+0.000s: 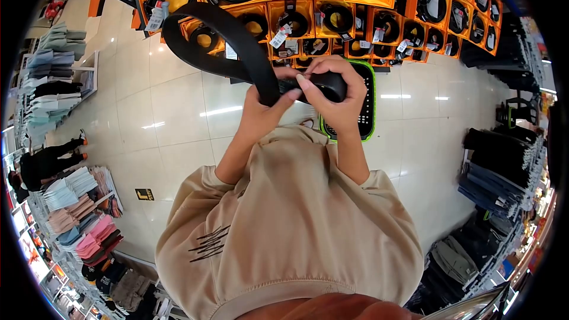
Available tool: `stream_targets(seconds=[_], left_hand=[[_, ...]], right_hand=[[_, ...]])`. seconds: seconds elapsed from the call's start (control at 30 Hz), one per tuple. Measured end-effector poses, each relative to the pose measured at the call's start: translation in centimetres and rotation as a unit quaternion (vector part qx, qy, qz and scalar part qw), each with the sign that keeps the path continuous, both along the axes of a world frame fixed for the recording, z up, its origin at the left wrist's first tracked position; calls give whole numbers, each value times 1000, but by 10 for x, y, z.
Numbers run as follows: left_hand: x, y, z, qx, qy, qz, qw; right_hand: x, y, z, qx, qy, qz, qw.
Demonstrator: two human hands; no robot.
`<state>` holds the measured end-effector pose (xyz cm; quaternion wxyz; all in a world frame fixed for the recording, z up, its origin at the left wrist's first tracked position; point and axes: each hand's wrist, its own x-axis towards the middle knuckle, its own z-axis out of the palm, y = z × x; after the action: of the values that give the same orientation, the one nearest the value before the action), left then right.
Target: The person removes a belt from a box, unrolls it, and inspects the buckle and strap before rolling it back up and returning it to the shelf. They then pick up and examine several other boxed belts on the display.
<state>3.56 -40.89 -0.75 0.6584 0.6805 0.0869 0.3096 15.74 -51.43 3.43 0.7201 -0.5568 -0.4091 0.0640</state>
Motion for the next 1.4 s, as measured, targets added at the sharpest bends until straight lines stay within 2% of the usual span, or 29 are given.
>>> stream_targets(seconds=[0.03,0.07,0.13,0.23,0.33,0.4,0.43,0.5,0.57,0.63,0.67,0.7,0.77,0.83,0.9,0.97,1.07,1.1,1.17,1.27,1.4], left_hand=[[-4,0,12,-150,-2,-16,989],[-8,2,22,-297,-4,-32,954],[-10,9,23,-253,-18,-36,967],[-6,3,18,-20,30,16,999],[-8,-2,15,-85,49,-30,995],[-8,-3,18,-27,40,-23,999],[-7,-2,18,16,27,-9,999],[-9,-2,18,-15,56,3,998],[-15,-4,20,-160,139,0,977],[-9,-7,27,-195,86,46,976],[-6,-8,34,-213,59,70,973],[-7,-11,42,-247,104,86,960],[-5,-17,40,-289,61,90,951],[-2,-22,39,-332,64,76,938],[-1,-24,41,-380,76,41,921],[-2,-27,45,-417,72,-1,906],[3,-31,46,-422,69,26,904],[4,-32,48,-426,73,31,901],[5,-31,51,-435,80,43,896],[-2,-26,32,-500,33,4,865],[-4,-23,43,-427,-18,38,903]], right_hand=[[3,-3,1,-21,-24,0,999],[1,-4,9,-67,-42,10,997],[-5,-7,30,-159,-78,30,984],[-14,-8,31,-275,-130,17,953],[-16,-6,39,-334,-200,15,921],[-17,-6,43,-343,-245,19,907],[-16,-6,43,-330,-246,44,910],[-11,-4,42,-304,-249,94,915],[-2,-1,30,-223,-173,130,950],[1,-4,21,-112,-65,171,977],[0,-2,12,-61,-47,177,981],[0,2,0,-10,-28,182,983],[-8,9,-22,61,34,183,981],[-24,14,-33,46,120,140,982],[-28,16,-38,45,139,85,986],[-24,21,-40,82,96,30,992],[-38,17,-35,64,206,-11,976],[-45,11,-19,44,287,15,957],[-47,15,-19,63,280,-1,958],[-46,17,-20,88,251,-6,964],[-42,11,-14,82,246,5,966]])
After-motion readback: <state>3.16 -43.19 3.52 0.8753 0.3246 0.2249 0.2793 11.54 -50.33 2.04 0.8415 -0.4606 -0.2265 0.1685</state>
